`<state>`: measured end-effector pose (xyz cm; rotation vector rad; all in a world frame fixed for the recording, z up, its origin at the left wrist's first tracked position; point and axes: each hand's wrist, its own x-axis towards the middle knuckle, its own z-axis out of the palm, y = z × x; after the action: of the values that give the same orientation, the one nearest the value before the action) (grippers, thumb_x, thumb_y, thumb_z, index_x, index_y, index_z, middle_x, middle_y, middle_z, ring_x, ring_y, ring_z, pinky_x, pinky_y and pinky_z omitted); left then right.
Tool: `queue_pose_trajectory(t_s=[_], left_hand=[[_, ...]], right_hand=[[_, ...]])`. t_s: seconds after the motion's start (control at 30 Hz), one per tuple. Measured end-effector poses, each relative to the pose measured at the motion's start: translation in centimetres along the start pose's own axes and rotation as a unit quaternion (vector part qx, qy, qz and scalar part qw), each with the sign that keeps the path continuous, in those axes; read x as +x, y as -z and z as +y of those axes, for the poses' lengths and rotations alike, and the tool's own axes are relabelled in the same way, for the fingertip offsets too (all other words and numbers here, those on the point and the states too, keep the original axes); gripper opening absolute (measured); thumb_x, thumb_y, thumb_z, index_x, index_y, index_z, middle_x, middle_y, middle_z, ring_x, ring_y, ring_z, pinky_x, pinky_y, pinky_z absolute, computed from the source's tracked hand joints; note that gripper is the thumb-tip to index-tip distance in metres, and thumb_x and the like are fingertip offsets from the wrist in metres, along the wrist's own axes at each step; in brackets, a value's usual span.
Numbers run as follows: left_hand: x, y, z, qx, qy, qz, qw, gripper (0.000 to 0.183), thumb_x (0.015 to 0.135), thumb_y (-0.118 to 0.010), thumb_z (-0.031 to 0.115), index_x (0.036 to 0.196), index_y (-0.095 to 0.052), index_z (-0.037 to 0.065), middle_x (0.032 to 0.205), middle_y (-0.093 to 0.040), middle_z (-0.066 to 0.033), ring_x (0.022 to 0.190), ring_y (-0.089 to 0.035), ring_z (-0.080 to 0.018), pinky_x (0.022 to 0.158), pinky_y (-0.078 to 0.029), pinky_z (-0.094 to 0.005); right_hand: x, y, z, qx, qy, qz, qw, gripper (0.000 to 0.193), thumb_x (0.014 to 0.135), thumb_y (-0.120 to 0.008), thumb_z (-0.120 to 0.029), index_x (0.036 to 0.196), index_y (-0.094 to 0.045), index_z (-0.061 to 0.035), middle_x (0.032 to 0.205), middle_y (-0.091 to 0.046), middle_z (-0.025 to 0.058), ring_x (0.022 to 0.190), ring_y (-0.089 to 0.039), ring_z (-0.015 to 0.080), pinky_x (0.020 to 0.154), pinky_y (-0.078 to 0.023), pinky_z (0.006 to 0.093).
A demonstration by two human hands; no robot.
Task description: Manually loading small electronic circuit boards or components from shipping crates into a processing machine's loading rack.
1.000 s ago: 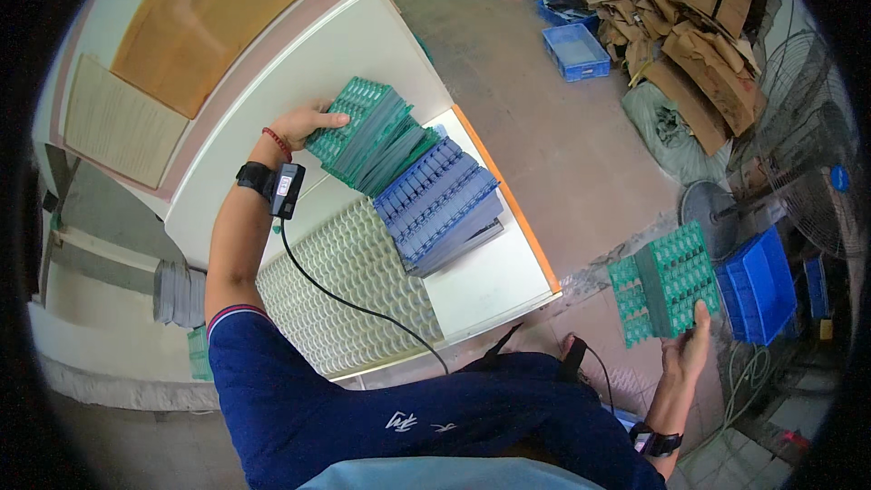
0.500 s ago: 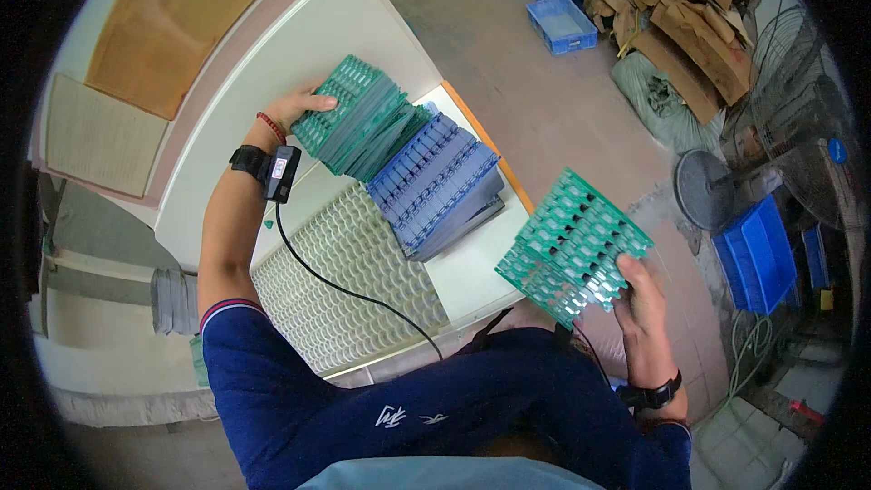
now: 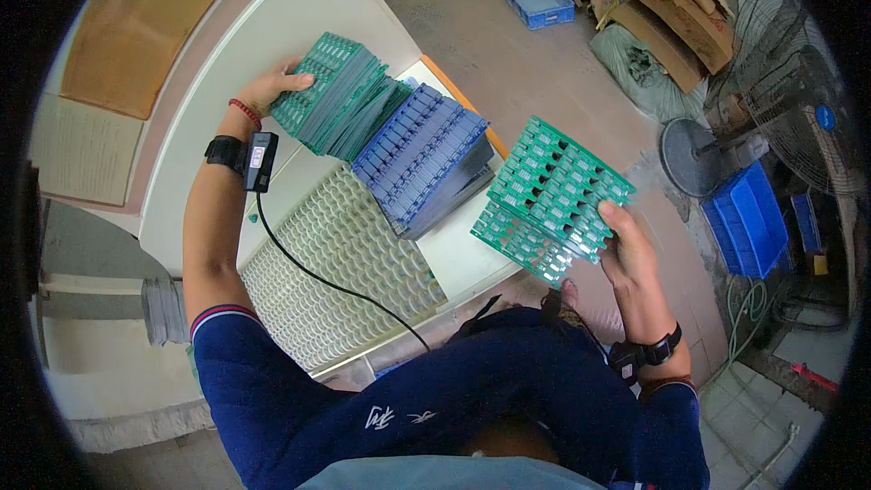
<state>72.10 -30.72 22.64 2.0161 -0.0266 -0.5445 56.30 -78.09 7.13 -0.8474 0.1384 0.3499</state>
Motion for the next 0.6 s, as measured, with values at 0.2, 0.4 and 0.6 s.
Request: queue_pose_trajectory(t_s=[0.2, 0.4, 0.6], left_hand=[[-2.8, -1.5, 2.2, 0.279, -0.119, 0.181, 0.936, 0.076, 0.065, -0.076, 0.038, 0.12, -0.046, -0.006, 0.104, -0.059, -0.016, 0.098, -0.057, -0.0243, 0.088, -0.044, -0.0337], [-12.3, -14.4, 3.7, 0.271, -0.326, 0.415, 0.805, 0.067, 0.062, -0.08, 0.03, 0.112, -0.05, -0.003, 0.109, -0.057, -0.0177, 0.102, -0.055, -0.0307, 0.087, -0.043, -0.0363], [-16.9, -28.8, -4.0, 0.09, -0.258, 0.295, 0.915, 0.089, 0.06, -0.081, 0.034, 0.125, -0.036, -0.006, 0.12, -0.048, -0.0194, 0.11, -0.05, -0.0291, 0.091, -0.04, -0.0383]], right_hand=[[0.8, -0.2, -0.4, -0.035, -0.003, -0.035, 0.999, 0.06, 0.075, -0.066, -0.026, 0.119, -0.043, 0.0084, 0.108, -0.057, 0.016, 0.095, -0.058, 0.0234, 0.084, -0.047, 0.0347], [1.3, -1.2, -2.5, -0.125, 0.053, -0.069, 0.988, 0.071, 0.065, -0.075, -0.026, 0.117, -0.043, 0.0089, 0.105, -0.057, 0.0142, 0.095, -0.058, 0.0213, 0.085, -0.045, 0.0325], [3.1, -3.7, -3.8, -0.372, 0.178, -0.249, 0.876, 0.081, 0.052, -0.084, -0.027, 0.116, -0.043, 0.0011, 0.106, -0.054, 0.009, 0.099, -0.053, 0.0189, 0.086, -0.041, 0.0308]])
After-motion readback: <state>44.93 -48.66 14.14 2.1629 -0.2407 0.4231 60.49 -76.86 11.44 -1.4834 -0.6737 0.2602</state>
